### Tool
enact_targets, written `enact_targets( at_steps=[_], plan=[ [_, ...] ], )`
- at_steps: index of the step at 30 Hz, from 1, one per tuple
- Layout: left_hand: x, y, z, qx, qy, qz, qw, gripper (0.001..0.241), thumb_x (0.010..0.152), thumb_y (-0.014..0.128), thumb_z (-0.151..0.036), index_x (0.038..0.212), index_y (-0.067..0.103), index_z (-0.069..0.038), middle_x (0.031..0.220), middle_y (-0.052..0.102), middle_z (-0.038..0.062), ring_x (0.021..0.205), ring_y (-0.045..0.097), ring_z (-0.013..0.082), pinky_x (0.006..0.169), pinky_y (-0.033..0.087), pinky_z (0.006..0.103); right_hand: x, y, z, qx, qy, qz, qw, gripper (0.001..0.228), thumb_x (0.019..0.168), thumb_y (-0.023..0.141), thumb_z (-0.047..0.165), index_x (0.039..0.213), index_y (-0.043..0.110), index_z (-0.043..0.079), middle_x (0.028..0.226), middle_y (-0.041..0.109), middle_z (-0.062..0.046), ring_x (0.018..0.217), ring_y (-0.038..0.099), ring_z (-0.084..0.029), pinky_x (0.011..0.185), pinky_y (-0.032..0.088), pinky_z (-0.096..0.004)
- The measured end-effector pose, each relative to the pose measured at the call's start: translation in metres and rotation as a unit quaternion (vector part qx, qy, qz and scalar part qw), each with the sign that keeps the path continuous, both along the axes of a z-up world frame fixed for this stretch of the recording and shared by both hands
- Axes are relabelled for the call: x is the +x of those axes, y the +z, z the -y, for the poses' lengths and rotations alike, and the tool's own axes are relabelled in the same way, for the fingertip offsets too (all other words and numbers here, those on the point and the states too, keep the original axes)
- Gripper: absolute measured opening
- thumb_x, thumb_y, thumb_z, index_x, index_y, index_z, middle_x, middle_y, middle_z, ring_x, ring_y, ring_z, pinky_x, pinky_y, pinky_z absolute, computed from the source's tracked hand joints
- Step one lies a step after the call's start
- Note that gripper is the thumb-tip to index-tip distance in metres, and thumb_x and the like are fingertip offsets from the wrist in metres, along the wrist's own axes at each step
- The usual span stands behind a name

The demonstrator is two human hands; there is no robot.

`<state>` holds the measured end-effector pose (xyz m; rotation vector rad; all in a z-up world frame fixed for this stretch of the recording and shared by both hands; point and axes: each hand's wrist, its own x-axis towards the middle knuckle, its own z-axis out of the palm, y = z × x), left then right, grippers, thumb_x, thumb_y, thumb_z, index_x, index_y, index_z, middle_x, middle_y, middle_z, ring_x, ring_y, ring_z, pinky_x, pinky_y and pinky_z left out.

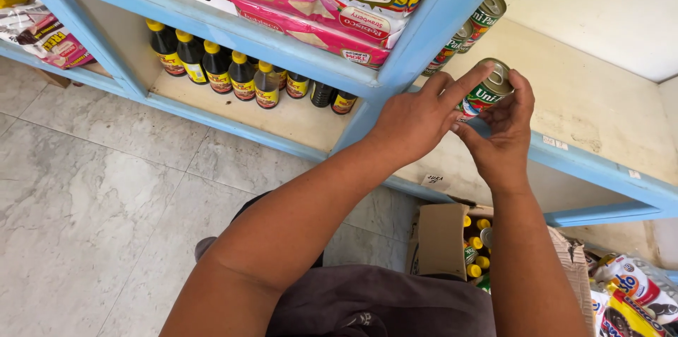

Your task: Stocking canned sardines on a grocery store shelf from a cardboard box on the floor.

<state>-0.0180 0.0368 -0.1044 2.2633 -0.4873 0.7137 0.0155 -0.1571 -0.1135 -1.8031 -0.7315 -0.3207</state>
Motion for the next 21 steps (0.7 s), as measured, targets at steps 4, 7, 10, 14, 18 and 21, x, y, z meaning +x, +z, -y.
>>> enact_targets(
  at_steps=[4,7,10,14,18,21],
  plan=[
    [-0.001,0.0,0.001,0.012,-0.002,-0.016,1.0,0.097,0.091,0.073,-0.024,0.162,0.009,-0.037,0.116,0.061,0.009,0.076,0.071,0.0296,0.057,0.058,0.0426,-0.003,0.001,-0.001,-0.004,-0.012,0.006,1.0,0.099,0.085,0.086,-0.01,0.161,0.029,0.019,0.126,0.048,-0.002,0.11,0.056,-0.01,0.1,0.054,-0.028],
    [-0.001,0.0,0.0,0.006,0.001,-0.01,1.0,0.097,0.092,0.072,-0.023,0.163,0.007,-0.036,0.115,0.06,0.009,0.076,0.07,0.0293,0.058,0.058,0.0426,-0.003,0.003,-0.005,-0.01,-0.028,0.015,0.999,0.101,0.084,0.087,-0.01,0.163,0.03,0.019,0.121,0.047,-0.002,0.11,0.056,-0.011,0.099,0.054,-0.028],
    [0.001,-0.003,-0.001,0.008,0.003,-0.01,1.0,0.095,0.093,0.071,-0.021,0.163,0.008,-0.036,0.115,0.06,0.01,0.075,0.07,0.0303,0.058,0.058,0.0437,-0.002,0.006,-0.01,-0.026,-0.052,0.015,0.998,0.104,0.083,0.088,-0.01,0.164,0.031,0.021,0.119,0.046,-0.002,0.11,0.055,-0.011,0.097,0.054,-0.028],
    [0.004,-0.008,0.002,-0.002,0.004,-0.015,1.0,0.09,0.096,0.069,-0.022,0.163,0.011,-0.036,0.12,0.061,0.01,0.078,0.071,0.032,0.058,0.058,0.0452,0.006,0.006,-0.011,-0.045,-0.09,0.005,0.995,0.106,0.081,0.087,-0.011,0.164,0.03,0.023,0.117,0.047,-0.002,0.104,0.055,-0.011,0.091,0.054,-0.027],
    [0.006,-0.003,0.0,-0.007,-0.015,-0.055,0.998,0.087,0.093,0.066,-0.017,0.161,0.015,-0.033,0.137,0.056,0.013,0.081,0.072,0.0358,0.056,0.058,0.0468,0.011,0.01,-0.017,-0.065,-0.119,0.003,0.991,0.104,0.081,0.086,-0.01,0.164,0.031,0.022,0.115,0.047,-0.003,0.103,0.057,-0.012,0.083,0.056,-0.026],
    [0.005,-0.005,0.0,0.021,-0.008,-0.077,0.997,0.081,0.095,0.063,-0.014,0.16,0.02,-0.034,0.148,0.05,0.015,0.083,0.072,0.0384,0.058,0.059,0.0491,0.017,0.02,-0.02,-0.082,-0.134,-0.004,0.988,0.099,0.081,0.087,-0.007,0.16,0.034,0.021,0.111,0.048,-0.004,0.1,0.058,-0.012,0.074,0.055,-0.026]
  ],
)
